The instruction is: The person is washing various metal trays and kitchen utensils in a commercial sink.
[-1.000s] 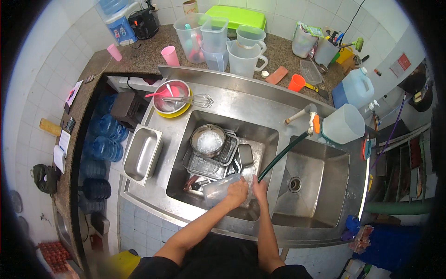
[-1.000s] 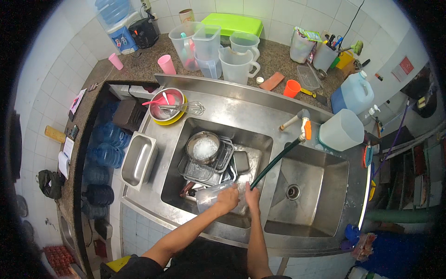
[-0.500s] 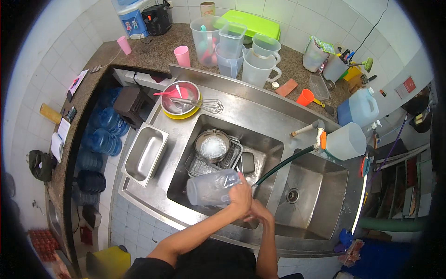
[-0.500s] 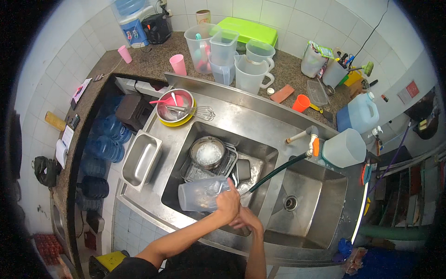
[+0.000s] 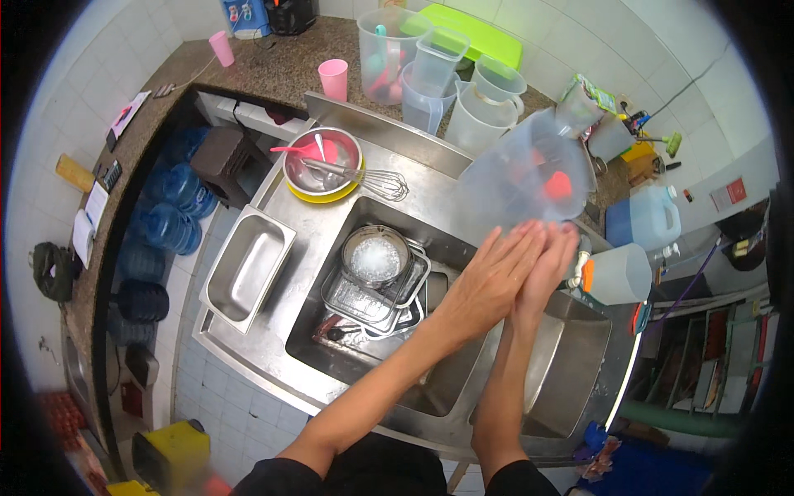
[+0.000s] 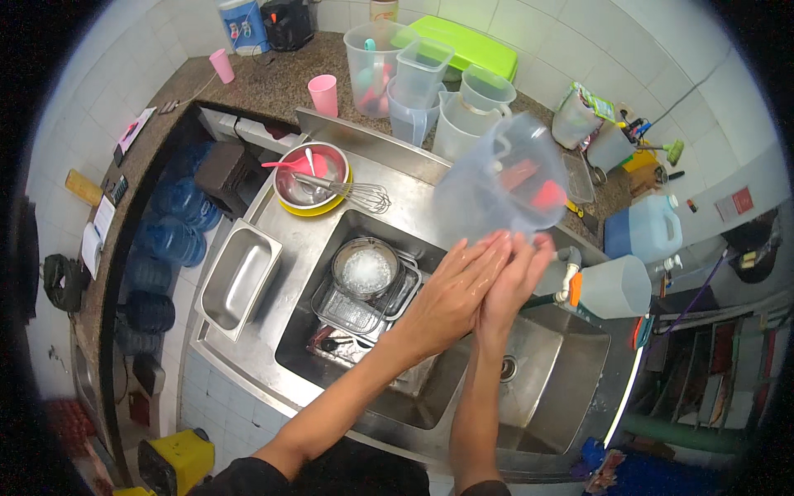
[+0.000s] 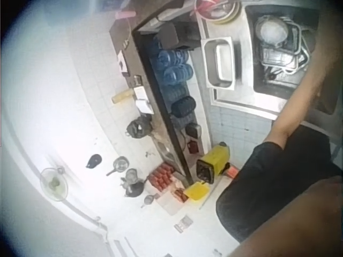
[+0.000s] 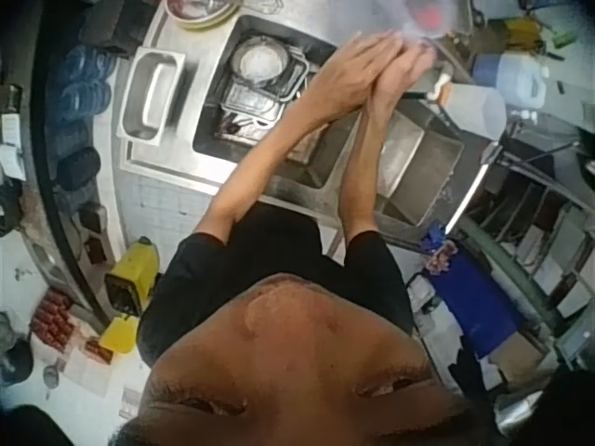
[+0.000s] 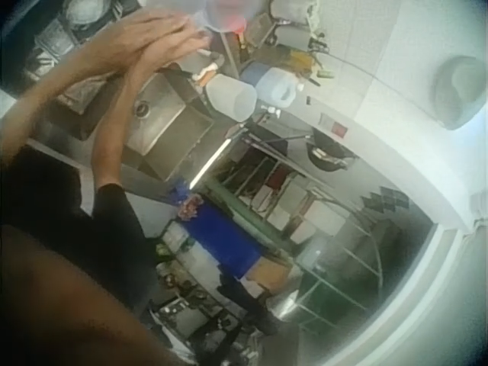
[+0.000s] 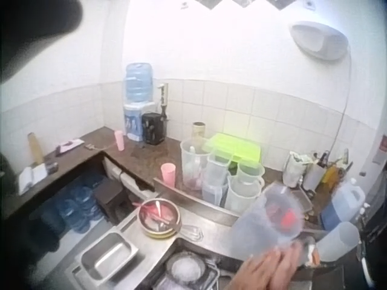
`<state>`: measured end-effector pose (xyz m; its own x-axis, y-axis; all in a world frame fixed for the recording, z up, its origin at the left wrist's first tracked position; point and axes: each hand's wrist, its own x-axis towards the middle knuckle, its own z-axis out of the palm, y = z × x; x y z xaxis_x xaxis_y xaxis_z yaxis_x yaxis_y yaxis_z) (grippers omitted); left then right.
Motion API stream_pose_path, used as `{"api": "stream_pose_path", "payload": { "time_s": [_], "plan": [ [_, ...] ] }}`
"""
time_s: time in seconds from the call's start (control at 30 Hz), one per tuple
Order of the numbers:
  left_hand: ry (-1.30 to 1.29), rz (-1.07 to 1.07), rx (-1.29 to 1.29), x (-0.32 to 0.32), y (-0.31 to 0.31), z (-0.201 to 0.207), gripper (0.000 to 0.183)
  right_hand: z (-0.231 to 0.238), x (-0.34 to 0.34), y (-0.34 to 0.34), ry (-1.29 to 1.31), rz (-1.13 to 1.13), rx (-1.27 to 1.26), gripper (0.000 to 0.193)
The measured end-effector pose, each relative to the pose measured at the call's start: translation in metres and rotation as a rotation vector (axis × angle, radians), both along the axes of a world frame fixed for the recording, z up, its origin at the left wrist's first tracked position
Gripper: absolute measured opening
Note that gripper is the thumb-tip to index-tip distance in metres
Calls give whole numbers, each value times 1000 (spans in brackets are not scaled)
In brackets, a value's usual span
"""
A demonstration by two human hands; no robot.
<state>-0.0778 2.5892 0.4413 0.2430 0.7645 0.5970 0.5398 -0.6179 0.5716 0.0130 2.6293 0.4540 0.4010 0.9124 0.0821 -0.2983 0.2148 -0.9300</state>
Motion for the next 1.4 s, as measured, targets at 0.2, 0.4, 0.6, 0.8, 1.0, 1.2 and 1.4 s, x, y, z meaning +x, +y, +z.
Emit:
{"api": "stream_pose_path", "payload": {
  "time_s": [0.2,0.4,0.6,0.8,1.0,1.2,1.4],
  "plan": [
    [-385,236,-134,-37,-17,-65,37,21,-11,148,-45,-134,445,32],
    [-812,921,-848,-69,-102,-276,35,-49,6,244,-270,92,254,39],
    [-948,1462,-981,-95,-98,-351,46,-88,6,186,-641,-69,206,46],
    [-1344,797,-1320,-126,-96,-387,34,-201,63,-16,-1531,489,-113,44],
    [-1381,851,-1378,-110,-106,-370,26,-214,109,-61,-2192,1008,-142,45],
    [-1088,1034,-1549,-48,-103,-307,70,-240,84,-19,-1878,964,111,32],
    [-418,1005,-709,-70,-57,-296,64,-236,49,20,-1710,520,85,28]
  ]
}}
